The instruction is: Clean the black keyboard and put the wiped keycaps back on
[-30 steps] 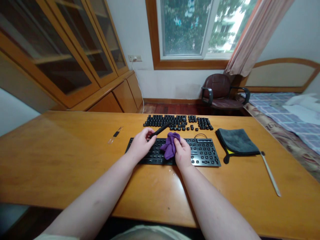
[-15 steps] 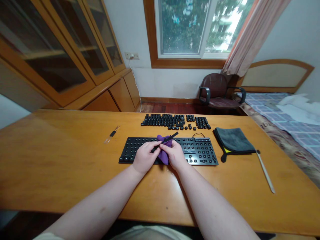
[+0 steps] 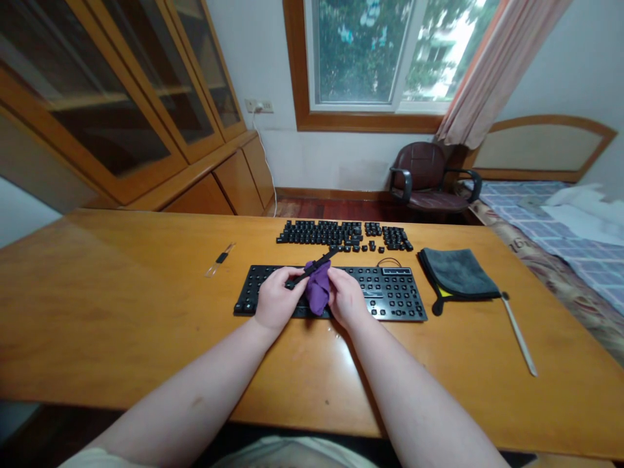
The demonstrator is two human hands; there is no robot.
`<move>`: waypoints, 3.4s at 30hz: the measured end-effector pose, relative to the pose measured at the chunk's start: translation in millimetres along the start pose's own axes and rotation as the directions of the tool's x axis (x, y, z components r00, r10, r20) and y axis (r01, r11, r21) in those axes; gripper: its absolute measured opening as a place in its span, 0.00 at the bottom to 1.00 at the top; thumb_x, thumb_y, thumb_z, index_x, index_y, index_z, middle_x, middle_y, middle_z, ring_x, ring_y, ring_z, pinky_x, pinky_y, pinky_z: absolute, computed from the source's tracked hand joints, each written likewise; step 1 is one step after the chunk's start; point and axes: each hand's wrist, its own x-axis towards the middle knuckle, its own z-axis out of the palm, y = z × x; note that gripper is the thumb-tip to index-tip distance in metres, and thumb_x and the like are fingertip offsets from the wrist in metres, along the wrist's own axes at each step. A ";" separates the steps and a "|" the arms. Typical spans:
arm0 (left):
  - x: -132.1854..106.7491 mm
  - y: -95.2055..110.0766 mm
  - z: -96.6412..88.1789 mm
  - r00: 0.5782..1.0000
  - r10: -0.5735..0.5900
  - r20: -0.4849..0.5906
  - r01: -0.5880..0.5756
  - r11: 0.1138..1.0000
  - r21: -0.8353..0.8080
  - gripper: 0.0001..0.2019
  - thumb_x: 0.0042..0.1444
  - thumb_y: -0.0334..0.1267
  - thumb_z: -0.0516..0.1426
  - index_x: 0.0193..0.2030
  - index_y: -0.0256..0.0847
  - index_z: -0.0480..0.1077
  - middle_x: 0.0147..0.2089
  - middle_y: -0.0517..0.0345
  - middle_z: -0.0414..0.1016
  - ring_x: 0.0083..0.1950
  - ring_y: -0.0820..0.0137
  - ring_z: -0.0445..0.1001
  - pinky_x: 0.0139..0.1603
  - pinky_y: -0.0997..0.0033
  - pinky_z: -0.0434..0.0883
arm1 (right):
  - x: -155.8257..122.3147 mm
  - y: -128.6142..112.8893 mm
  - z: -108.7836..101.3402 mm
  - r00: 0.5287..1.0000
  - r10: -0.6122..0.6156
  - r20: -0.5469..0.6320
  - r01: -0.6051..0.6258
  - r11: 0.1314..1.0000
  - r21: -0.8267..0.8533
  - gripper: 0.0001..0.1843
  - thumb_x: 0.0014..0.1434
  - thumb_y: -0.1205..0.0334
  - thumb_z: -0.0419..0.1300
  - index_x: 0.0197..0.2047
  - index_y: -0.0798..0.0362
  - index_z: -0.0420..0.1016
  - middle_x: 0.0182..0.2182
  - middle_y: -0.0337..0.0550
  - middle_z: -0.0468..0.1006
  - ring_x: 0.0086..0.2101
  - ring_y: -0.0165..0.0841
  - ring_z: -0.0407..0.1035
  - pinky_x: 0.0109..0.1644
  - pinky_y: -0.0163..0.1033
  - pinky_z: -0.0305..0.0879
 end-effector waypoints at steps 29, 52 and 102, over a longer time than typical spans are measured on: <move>-4.1 2.4 7.7 0.985 0.109 0.136 -0.095 0.990 -0.104 0.06 0.51 0.34 0.60 0.37 0.41 0.73 0.38 0.57 0.79 0.40 0.69 0.76 0.46 0.67 0.73 | 7.9 -0.7 -14.2 0.971 0.157 -0.182 -0.098 0.950 0.295 0.18 0.47 0.53 0.64 0.38 0.57 0.78 0.32 0.47 0.80 0.32 0.38 0.74 0.40 0.44 0.69; 1.9 -2.1 4.5 0.970 -0.113 0.215 0.157 0.968 -0.197 0.06 0.48 0.34 0.61 0.35 0.40 0.75 0.36 0.56 0.79 0.38 0.68 0.76 0.44 0.65 0.73 | 14.2 -3.7 -21.0 0.979 0.187 -0.082 -0.121 0.853 0.508 0.16 0.48 0.56 0.65 0.37 0.59 0.78 0.36 0.49 0.80 0.37 0.40 0.74 0.48 0.45 0.68; -0.7 4.0 14.5 0.757 -0.340 0.558 0.650 0.482 -0.588 0.15 0.41 0.39 0.65 0.36 0.34 0.72 0.32 0.52 0.79 0.34 0.68 0.77 0.42 0.64 0.74 | 2.8 -12.7 -12.5 0.978 0.207 -0.040 -0.205 0.978 0.044 0.18 0.49 0.49 0.62 0.22 0.56 0.73 0.10 0.36 0.68 0.14 0.27 0.60 0.20 0.34 0.54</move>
